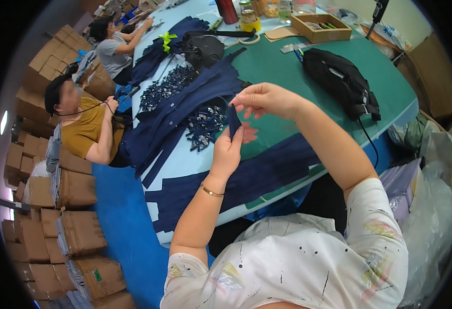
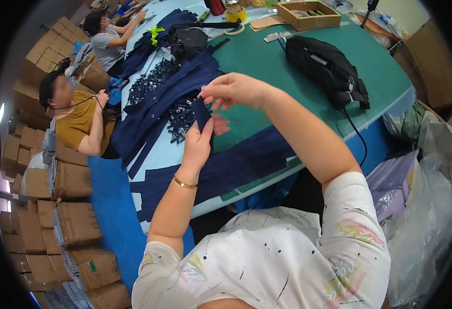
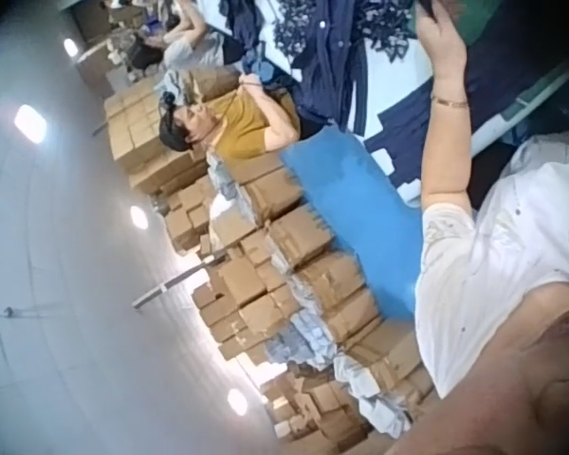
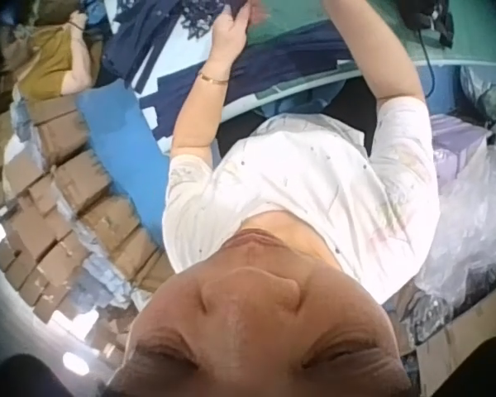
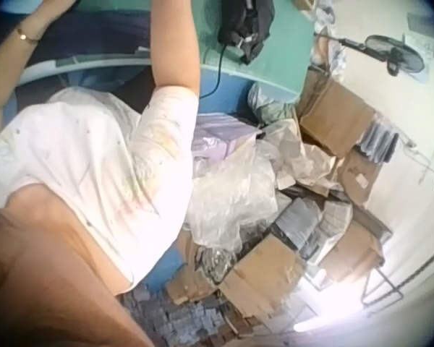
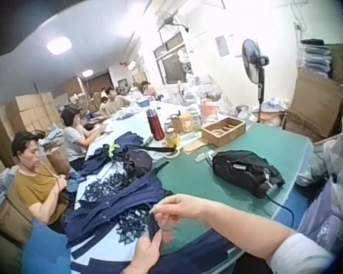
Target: Aligning and attaching decorative lace pieces to blue fabric strips on a workshop table.
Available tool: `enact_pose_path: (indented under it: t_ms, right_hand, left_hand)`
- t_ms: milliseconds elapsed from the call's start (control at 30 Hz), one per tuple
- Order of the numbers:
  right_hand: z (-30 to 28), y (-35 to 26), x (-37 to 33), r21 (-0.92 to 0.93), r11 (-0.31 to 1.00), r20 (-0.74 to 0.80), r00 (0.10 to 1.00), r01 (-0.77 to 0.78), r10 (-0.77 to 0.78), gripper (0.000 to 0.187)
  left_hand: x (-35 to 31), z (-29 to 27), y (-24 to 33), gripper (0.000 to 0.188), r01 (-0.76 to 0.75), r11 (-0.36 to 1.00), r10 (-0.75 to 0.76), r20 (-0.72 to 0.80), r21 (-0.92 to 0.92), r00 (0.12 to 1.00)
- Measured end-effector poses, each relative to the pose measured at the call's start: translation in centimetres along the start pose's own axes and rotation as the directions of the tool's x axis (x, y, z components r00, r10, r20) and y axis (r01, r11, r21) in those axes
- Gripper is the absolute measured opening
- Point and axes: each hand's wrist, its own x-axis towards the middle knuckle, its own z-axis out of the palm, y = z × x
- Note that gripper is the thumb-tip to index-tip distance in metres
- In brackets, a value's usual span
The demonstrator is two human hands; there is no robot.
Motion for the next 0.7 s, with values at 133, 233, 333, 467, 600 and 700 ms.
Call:
enact_pose_path:
  t_ms: [133,233,333,467,600,700]
  right_hand:
    - [1.7,0.3,1.4,-0.122,0.978,-0.013,0.985,0.169,-0.172,0.021]
    - [2.2,1.1,3.2,-0.061,0.973,0.002,0.975,0.224,-0.224,0.019]
    - [2.8,1.3,4.3,-0.165,0.96,-0.041,0.971,0.225,-0.235,0.015]
    - [4.4,2.0,5.1,-0.259,0.933,-0.087,0.956,0.249,-0.28,0.011]
    - [6.0,3.0,4.7,-0.555,0.708,-0.088,0.815,0.437,-0.572,0.011]
    - [6.6,3.3,4.2,-0.632,0.64,-0.099,0.773,0.438,-0.626,0.011]
  left_hand:
    - [0.3,-2.6,0.1,0.027,0.314,0.819,-0.186,0.297,-0.48,0.937]
    - [0.4,-3.3,0.4,0.029,0.391,0.745,-0.202,0.376,-0.54,0.904]
    - [0.6,-3.8,-0.4,0.029,0.256,0.781,-0.199,0.162,-0.569,0.966]
    - [1.1,-5.1,-2.3,0.022,-0.015,0.897,-0.05,-0.137,-0.442,0.989]
    - [0.8,-6.0,-3.2,0.012,-0.075,0.997,0.072,-0.286,0.002,0.956]
    - [0.8,-6.3,-2.5,0.008,-0.307,0.769,0.481,-0.19,0.561,0.856]
